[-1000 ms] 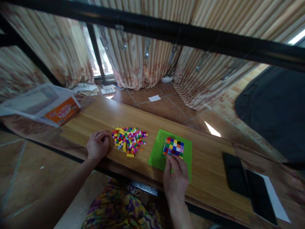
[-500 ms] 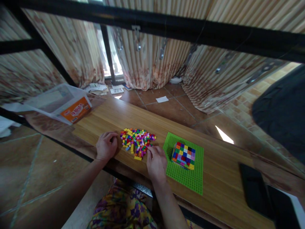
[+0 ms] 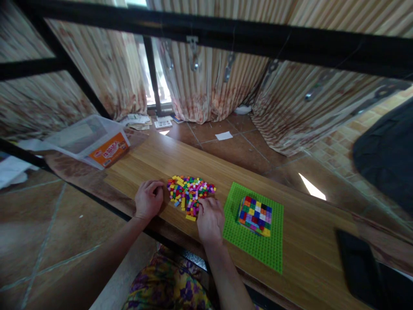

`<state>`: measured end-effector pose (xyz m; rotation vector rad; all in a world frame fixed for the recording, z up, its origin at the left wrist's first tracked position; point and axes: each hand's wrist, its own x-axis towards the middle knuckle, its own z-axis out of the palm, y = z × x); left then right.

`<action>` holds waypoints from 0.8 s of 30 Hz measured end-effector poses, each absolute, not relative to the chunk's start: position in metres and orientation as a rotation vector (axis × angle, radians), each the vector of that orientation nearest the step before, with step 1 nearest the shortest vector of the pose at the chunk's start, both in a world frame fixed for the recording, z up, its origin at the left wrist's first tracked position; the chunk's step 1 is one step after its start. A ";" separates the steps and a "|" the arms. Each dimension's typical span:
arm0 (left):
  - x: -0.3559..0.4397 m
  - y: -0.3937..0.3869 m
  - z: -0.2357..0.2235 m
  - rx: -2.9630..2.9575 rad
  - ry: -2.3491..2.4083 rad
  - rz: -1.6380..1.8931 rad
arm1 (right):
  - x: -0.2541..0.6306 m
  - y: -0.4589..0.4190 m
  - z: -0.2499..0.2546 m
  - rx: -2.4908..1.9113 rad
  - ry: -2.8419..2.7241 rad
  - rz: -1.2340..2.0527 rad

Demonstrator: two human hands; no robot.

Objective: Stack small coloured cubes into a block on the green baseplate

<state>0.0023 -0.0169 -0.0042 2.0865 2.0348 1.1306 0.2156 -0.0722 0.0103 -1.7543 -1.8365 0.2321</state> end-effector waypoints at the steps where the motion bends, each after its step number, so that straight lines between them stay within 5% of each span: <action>1: 0.002 -0.017 -0.004 2.087 2.034 1.134 | 0.215 -0.073 0.011 -1.739 -1.811 0.237; 15: -0.001 -0.015 -0.007 2.152 2.045 1.160 | 0.237 -0.129 0.033 -1.500 -1.315 0.498; 24: -0.001 -0.012 -0.007 2.172 2.058 1.152 | 0.314 -0.159 0.033 -1.691 -1.439 0.063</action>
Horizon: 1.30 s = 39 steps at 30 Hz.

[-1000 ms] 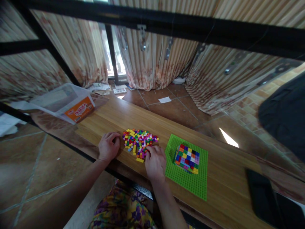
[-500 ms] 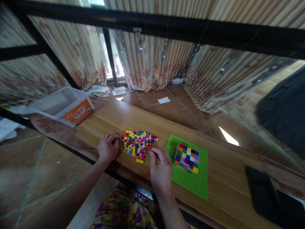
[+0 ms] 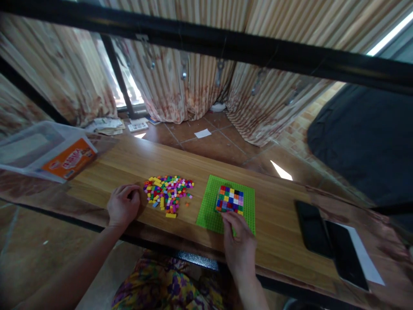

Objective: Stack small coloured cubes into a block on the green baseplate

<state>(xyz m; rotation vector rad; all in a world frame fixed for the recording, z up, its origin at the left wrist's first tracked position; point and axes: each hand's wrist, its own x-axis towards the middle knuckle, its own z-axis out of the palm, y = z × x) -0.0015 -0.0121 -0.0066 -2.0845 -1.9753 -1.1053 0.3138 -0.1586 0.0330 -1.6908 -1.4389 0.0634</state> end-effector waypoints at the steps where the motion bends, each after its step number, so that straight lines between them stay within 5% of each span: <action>1: -0.001 -0.012 -0.006 -2.082 -1.979 -1.103 | 0.324 -0.158 0.034 -1.713 -1.466 0.006; 25: 0.001 -0.015 -0.002 -2.086 -2.024 -1.136 | 0.349 -0.145 0.061 -1.963 -1.793 -0.315; 39: 0.001 -0.014 -0.007 -2.078 -2.057 -1.114 | 0.379 -0.117 0.074 -1.868 -2.363 -0.097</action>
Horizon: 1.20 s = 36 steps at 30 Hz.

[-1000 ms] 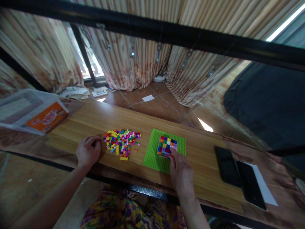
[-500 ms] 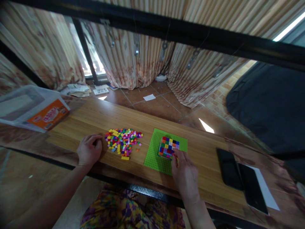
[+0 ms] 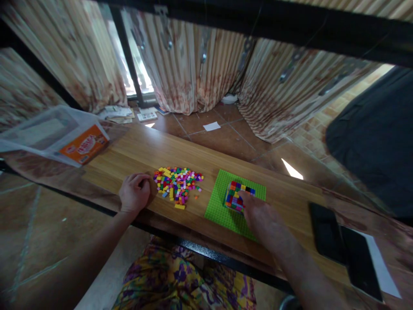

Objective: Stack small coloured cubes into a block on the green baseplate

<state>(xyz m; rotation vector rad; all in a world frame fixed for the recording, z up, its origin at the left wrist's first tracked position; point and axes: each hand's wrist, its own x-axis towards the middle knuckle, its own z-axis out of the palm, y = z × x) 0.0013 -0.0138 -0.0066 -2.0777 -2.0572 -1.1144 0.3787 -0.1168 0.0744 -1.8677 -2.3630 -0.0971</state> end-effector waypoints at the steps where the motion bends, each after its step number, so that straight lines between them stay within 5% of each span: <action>1: 0.002 -0.014 -0.006 -2.079 -2.060 -1.122 | 0.378 -0.116 0.074 -1.886 -2.388 -0.096; 12: 0.003 -0.016 -0.003 -2.072 -2.098 -1.119 | 0.372 -0.106 0.077 -1.788 -2.560 -0.138; 36: 0.002 -0.014 -0.004 -2.084 -2.080 -1.135 | 0.351 -0.171 0.044 -2.006 -2.019 -0.499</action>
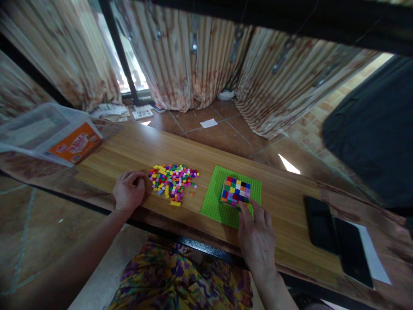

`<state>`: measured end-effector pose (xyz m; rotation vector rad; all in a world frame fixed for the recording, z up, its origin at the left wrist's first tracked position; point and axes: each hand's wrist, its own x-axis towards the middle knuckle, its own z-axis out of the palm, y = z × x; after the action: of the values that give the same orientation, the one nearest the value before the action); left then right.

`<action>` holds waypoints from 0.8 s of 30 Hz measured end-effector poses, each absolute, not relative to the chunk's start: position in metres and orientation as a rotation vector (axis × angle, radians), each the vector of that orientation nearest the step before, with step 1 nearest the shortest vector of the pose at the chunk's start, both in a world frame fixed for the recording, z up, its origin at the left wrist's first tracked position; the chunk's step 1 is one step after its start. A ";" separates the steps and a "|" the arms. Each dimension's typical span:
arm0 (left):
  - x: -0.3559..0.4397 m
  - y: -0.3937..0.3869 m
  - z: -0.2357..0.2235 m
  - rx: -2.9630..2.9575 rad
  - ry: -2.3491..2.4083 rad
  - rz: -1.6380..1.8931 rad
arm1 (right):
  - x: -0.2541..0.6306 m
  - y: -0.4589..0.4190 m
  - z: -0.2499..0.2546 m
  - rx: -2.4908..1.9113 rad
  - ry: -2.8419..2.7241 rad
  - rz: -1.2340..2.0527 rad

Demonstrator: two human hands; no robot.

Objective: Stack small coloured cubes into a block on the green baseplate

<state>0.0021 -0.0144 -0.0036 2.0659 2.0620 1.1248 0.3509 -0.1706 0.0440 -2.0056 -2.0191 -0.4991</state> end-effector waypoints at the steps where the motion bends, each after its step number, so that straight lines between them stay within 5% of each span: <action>1: 0.002 -0.015 -0.003 2.064 2.068 1.121 | 0.351 -0.170 0.044 -2.008 -2.013 -0.504; 16: 0.002 -0.014 -0.002 2.077 2.076 1.105 | 0.353 -0.167 0.053 -2.093 -2.119 -0.621; 24: 0.002 -0.015 -0.005 2.117 2.060 1.133 | 0.310 -0.163 0.044 -1.781 -1.863 -0.486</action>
<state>0.0020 -0.0145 -0.0053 2.1172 2.0599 1.1329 0.3104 -0.1626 0.0439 -1.7813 -1.8629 -0.4855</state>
